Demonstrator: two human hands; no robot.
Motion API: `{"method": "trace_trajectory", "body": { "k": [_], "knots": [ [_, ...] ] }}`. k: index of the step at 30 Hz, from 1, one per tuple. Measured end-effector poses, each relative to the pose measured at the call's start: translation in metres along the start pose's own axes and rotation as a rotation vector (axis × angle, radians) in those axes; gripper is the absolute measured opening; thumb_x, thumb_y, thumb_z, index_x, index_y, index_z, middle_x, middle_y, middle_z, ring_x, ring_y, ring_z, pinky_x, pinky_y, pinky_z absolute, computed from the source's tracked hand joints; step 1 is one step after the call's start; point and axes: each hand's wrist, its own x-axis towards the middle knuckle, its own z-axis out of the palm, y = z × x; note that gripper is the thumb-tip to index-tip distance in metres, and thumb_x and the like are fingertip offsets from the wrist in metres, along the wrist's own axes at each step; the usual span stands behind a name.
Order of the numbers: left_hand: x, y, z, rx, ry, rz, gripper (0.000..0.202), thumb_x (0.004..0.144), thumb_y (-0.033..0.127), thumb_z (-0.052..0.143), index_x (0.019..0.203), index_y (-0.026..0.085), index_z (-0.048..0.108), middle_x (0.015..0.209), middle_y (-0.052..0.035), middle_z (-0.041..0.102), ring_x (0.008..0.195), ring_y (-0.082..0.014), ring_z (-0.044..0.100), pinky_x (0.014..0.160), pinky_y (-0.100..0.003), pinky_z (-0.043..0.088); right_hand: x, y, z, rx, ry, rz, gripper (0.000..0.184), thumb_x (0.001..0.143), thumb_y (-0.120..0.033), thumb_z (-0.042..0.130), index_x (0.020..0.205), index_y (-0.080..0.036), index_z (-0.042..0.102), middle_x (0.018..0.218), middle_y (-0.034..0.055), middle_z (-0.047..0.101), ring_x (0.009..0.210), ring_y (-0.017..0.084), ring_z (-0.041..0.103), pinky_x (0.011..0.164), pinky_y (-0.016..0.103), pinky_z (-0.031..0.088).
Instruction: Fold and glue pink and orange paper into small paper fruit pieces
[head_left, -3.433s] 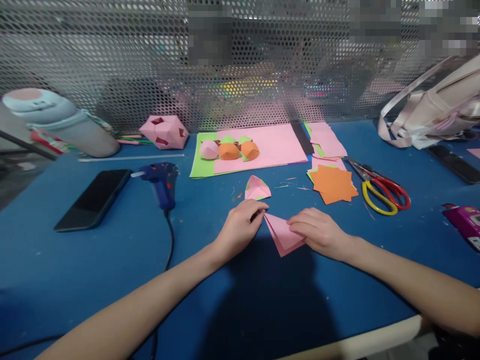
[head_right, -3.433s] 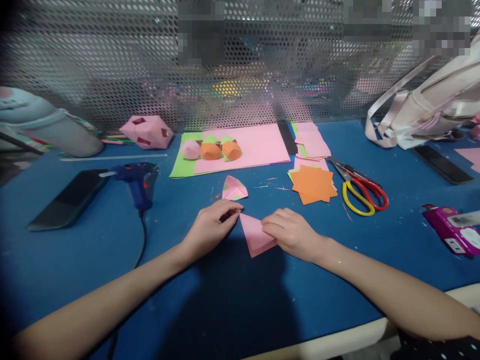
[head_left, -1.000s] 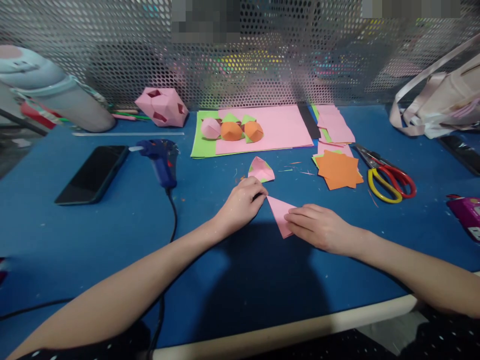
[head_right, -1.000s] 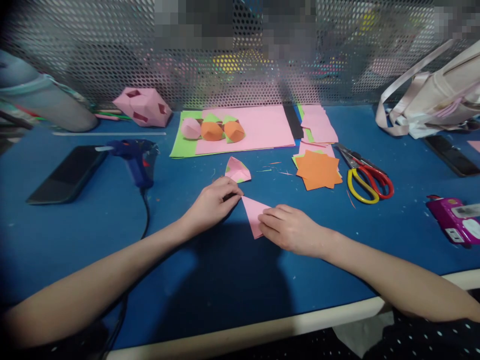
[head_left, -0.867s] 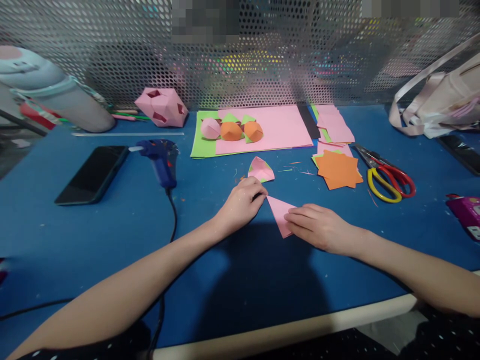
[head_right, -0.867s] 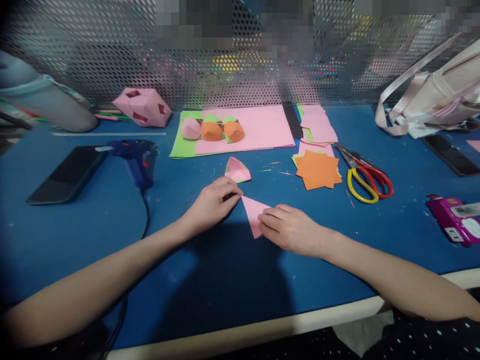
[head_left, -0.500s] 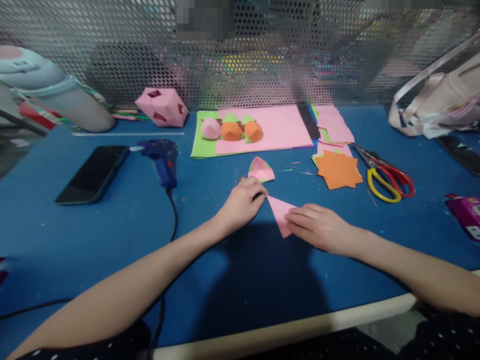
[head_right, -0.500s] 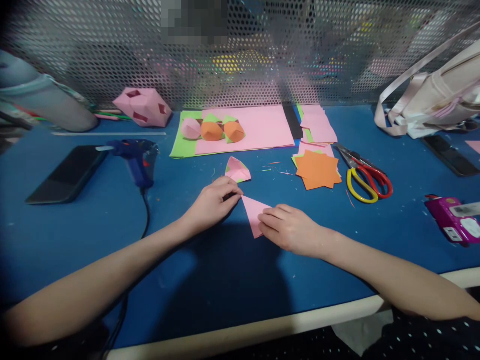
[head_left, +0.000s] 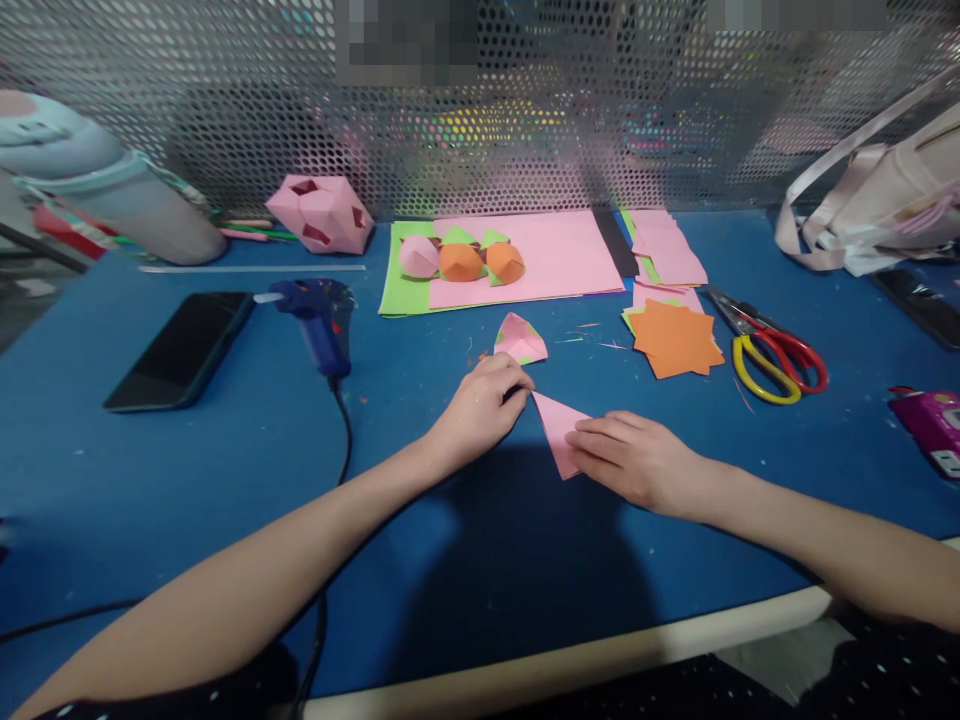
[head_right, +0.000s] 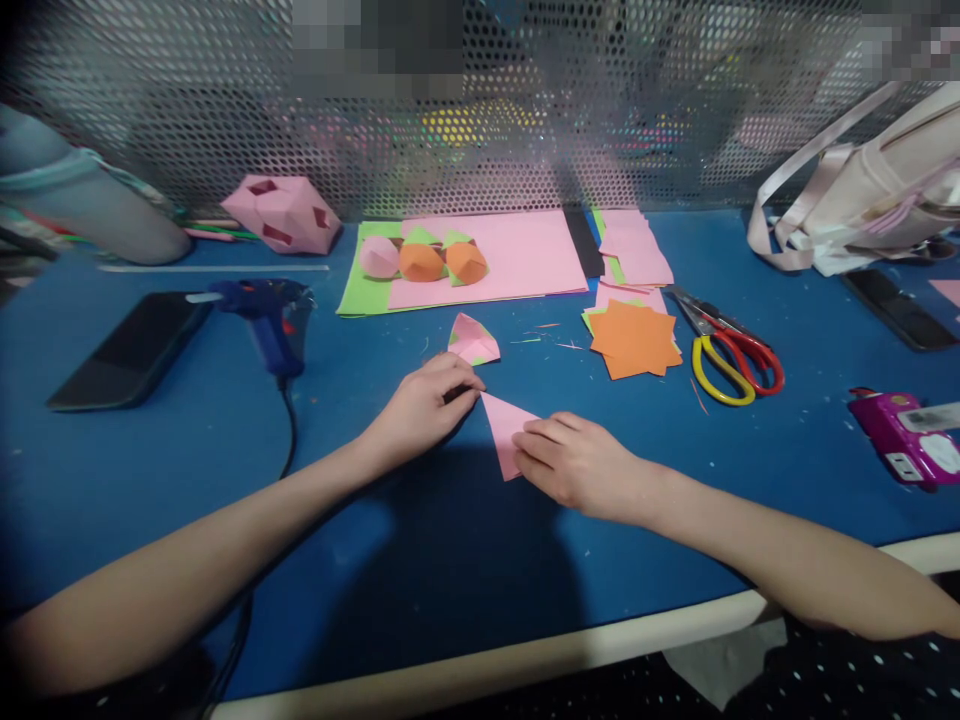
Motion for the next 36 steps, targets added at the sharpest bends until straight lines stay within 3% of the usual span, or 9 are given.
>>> {"method": "trace_trajectory", "body": {
  "k": [5,11,19,22,27,31,36],
  "knots": [
    [-0.002,-0.001,-0.001,-0.043,0.012,-0.005,0.021,0.078,0.009,0.051,0.088,0.017,0.068,0.086,-0.0037,0.062,0.084,-0.0168,0.058,0.081,-0.031,0.045,0.0,0.001,0.0,-0.001,-0.01,0.004,0.026,0.093,-0.013,0.042,0.111,-0.012,0.06,0.116,0.0114,0.062,0.109,0.024,0.053,0.084,0.038,0.048],
    [-0.003,0.0,-0.001,-0.033,-0.046,0.123,0.023,0.081,0.01,0.05,0.093,0.017,0.068,0.096,-0.005,0.064,0.095,-0.0173,0.056,0.091,-0.033,0.041,-0.002,0.0,0.007,0.033,0.041,0.031,0.026,0.093,-0.012,0.044,0.113,-0.013,0.06,0.12,0.0113,0.061,0.114,0.025,0.051,0.087,0.04,0.047],
    [-0.004,0.002,-0.002,0.038,-0.092,0.156,0.02,0.081,0.01,0.051,0.091,0.016,0.067,0.091,-0.0057,0.063,0.091,-0.0184,0.054,0.086,-0.034,0.044,0.002,-0.005,0.01,0.372,0.174,0.365,0.031,0.094,-0.028,0.044,0.12,-0.014,0.055,0.117,0.0105,0.062,0.109,0.019,0.057,0.093,0.036,0.05],
    [-0.005,0.0,0.001,0.056,-0.073,0.166,0.02,0.083,0.009,0.049,0.088,0.016,0.067,0.087,-0.0058,0.062,0.087,-0.0183,0.055,0.082,-0.033,0.045,-0.001,0.001,0.013,0.431,0.178,0.382,0.033,0.095,-0.025,0.042,0.126,-0.015,0.05,0.122,0.0095,0.059,0.117,0.019,0.052,0.097,0.036,0.049],
    [-0.005,-0.005,0.004,0.066,0.002,0.177,0.02,0.086,0.009,0.045,0.086,0.015,0.064,0.084,-0.006,0.061,0.083,-0.0167,0.056,0.077,-0.031,0.047,-0.007,0.024,0.022,0.321,0.225,0.14,0.032,0.094,-0.012,0.038,0.123,-0.01,0.05,0.131,0.017,0.05,0.127,0.024,0.04,0.098,0.044,0.046],
    [-0.005,-0.009,0.006,0.15,0.056,0.178,0.019,0.087,0.01,0.044,0.087,0.014,0.062,0.084,-0.0074,0.06,0.083,-0.0175,0.056,0.077,-0.031,0.047,-0.004,0.036,0.024,0.16,0.288,0.205,0.026,0.09,-0.011,0.045,0.112,-0.012,0.058,0.123,0.0158,0.056,0.115,0.025,0.05,0.089,0.043,0.048],
    [-0.006,-0.013,0.009,0.221,0.048,0.215,0.018,0.087,0.011,0.044,0.086,0.014,0.061,0.082,-0.0077,0.059,0.082,-0.0183,0.055,0.077,-0.033,0.047,0.004,0.028,0.018,0.053,0.337,0.286,0.021,0.088,-0.014,0.051,0.107,-0.017,0.061,0.111,0.0098,0.064,0.1,0.023,0.057,0.08,0.04,0.048]
  ]
}}
